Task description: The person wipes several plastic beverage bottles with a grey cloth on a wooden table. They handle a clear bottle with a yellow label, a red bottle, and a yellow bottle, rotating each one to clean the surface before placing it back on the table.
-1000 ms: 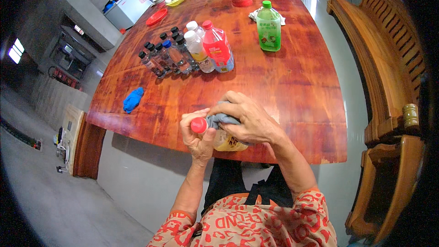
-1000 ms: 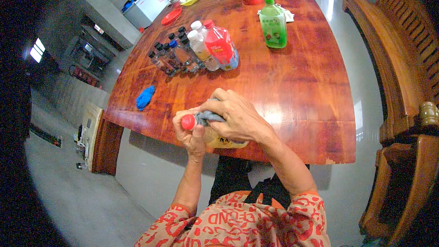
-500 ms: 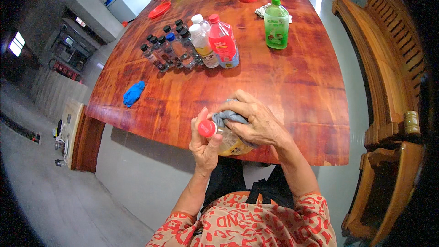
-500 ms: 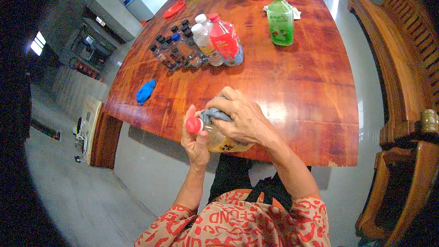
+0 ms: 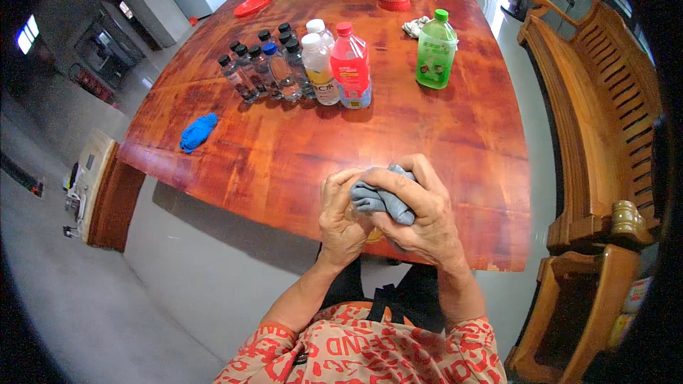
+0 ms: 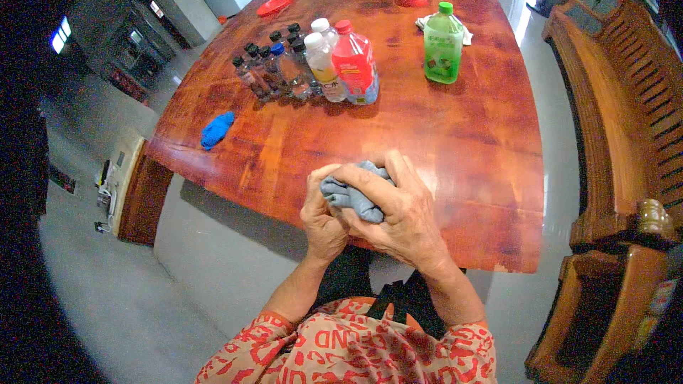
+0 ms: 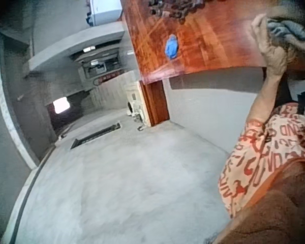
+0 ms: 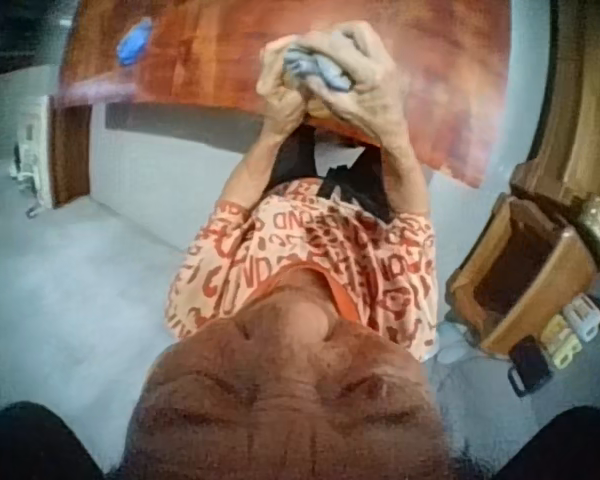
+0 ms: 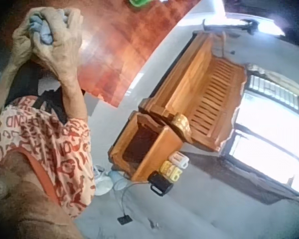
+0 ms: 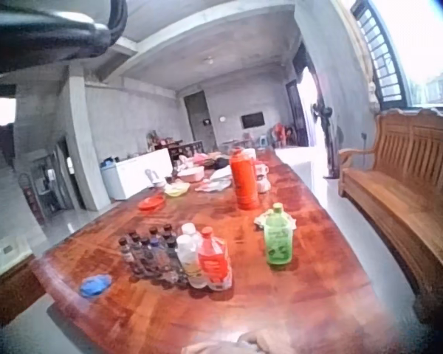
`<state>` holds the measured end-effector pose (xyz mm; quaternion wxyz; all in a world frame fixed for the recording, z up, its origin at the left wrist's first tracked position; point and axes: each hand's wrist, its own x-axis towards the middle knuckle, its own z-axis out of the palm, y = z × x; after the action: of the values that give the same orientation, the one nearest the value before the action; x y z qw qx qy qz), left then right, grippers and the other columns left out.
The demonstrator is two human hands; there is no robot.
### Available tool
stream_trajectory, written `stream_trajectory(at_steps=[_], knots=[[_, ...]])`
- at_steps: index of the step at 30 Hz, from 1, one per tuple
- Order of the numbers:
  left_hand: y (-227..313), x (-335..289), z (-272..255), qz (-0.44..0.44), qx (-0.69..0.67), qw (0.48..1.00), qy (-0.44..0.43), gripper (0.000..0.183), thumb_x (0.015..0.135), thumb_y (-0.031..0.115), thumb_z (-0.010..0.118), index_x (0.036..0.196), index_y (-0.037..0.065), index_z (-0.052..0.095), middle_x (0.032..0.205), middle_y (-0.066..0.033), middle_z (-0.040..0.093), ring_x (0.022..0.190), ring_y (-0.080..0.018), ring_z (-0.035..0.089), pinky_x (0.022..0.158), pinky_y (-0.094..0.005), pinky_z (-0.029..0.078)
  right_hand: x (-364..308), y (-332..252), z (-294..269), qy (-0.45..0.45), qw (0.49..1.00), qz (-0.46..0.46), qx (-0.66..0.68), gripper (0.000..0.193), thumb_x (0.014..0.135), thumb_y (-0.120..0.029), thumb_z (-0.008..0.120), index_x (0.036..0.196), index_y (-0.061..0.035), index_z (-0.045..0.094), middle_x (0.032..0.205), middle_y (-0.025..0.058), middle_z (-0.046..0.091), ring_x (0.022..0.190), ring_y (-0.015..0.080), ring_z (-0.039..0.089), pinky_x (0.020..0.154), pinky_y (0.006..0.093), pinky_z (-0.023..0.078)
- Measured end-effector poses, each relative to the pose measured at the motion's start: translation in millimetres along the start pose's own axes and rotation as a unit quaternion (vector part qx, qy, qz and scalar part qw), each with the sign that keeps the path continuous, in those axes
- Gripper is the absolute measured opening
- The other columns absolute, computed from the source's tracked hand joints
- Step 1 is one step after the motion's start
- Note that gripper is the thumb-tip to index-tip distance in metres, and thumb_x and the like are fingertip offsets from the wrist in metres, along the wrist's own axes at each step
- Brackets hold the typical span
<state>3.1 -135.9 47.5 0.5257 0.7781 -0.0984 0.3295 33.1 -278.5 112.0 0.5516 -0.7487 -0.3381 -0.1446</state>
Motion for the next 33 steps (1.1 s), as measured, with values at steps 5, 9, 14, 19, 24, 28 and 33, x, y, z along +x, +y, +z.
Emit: stream_trajectory(at_steps=[5, 9, 14, 19, 24, 28, 33], knots=[[-0.3, -0.1, -1.4, -0.007, 0.004, 1.000, 0.008, 0.035, 0.076, 0.020, 0.076, 0.103, 0.002, 0.064, 0.108, -0.0066, 0.058, 0.099, -0.0200, 0.053, 0.087, -0.0323, 0.043, 2.8, 6.6, 2.8, -0.023, 0.993, 0.082, 0.081, 0.033, 0.070, -0.011, 0.073, 0.102, -0.0076, 0.065, 0.090, 0.0108, 0.058, 0.083, 0.0237, 0.060, 0.071, 0.0324, 0.048], [3.4, 3.5, -2.1, 0.009, -0.018, 1.000, 0.004, 0.042, 0.067, 0.012, 0.077, 0.106, 0.002, 0.064, 0.107, -0.0072, 0.058, 0.099, -0.0234, 0.049, 0.086, -0.0351, 0.040, 13.2, 10.2, 0.3, -0.037, 0.954, 0.238, 0.181, 0.026, 0.079, -0.012, 0.069, 0.103, -0.0025, 0.063, 0.089, 0.0060, 0.064, 0.079, 0.0120, 0.060, 0.070, 0.0270, 0.050], [7.4, 4.8, -3.6, 0.008, 0.014, 1.000, 0.002, 0.045, 0.068, 0.019, 0.080, 0.108, 0.004, 0.063, 0.107, -0.0083, 0.057, 0.098, -0.0244, 0.050, 0.087, -0.0360, 0.041, 12.2, 10.8, 3.0, 0.038, 0.930, 0.234, 0.281, 0.025, 0.081, -0.011, 0.068, 0.104, -0.0019, 0.063, 0.094, 0.0063, 0.065, 0.084, 0.0109, 0.059, 0.076, 0.0270, 0.050], [-10.4, -6.6, 6.0, -0.035, -0.089, 0.995, 0.040, 0.053, 0.070, 0.020, 0.081, 0.112, 0.003, 0.053, 0.106, -0.0094, 0.053, 0.095, -0.0223, 0.052, 0.084, -0.0344, 0.044, 17.7, -16.4, 13.1, -0.059, 0.985, -0.062, -0.153, 0.034, 0.062, -0.003, 0.071, 0.095, -0.0075, 0.065, 0.096, 0.0102, 0.058, 0.083, 0.0283, 0.055, 0.079, 0.0361, 0.044], [-6.0, -8.6, 5.8, -0.053, -0.095, 0.994, 0.029, 0.053, 0.075, 0.015, 0.079, 0.111, 0.006, 0.041, 0.103, -0.0046, 0.049, 0.093, -0.0145, 0.052, 0.083, -0.0303, 0.045, 24.7, -10.8, 16.8, -0.080, 0.994, -0.034, -0.061, 0.028, 0.064, -0.007, 0.069, 0.091, -0.0091, 0.064, 0.084, 0.0075, 0.061, 0.078, 0.0263, 0.057, 0.075, 0.0353, 0.044], [-0.1, -6.9, 5.2, -0.066, -0.102, 0.992, 0.032, 0.057, 0.072, 0.013, 0.081, 0.110, 0.007, 0.039, 0.103, -0.0040, 0.047, 0.095, -0.0139, 0.051, 0.083, -0.0287, 0.044, 31.0, -1.5, 18.3, -0.097, 0.995, 0.029, -0.026, 0.025, 0.070, -0.011, 0.069, 0.095, -0.0074, 0.064, 0.082, 0.0083, 0.064, 0.074, 0.0233, 0.060, 0.072, 0.0352, 0.047], [0.1, -7.8, 7.1, -0.084, -0.159, 0.983, 0.026, 0.069, 0.063, 0.010, 0.086, 0.111, 0.007, 0.037, 0.112, -0.0101, 0.048, 0.102, -0.0169, 0.053, 0.087, -0.0307, 0.046, 38.4, 9.1, 18.0, -0.063, 0.958, 0.231, 0.155, 0.026, 0.080, -0.012, 0.067, 0.102, -0.0006, 0.061, 0.085, 0.0033, 0.064, 0.076, 0.0095, 0.060, 0.068, 0.0252, 0.050]])
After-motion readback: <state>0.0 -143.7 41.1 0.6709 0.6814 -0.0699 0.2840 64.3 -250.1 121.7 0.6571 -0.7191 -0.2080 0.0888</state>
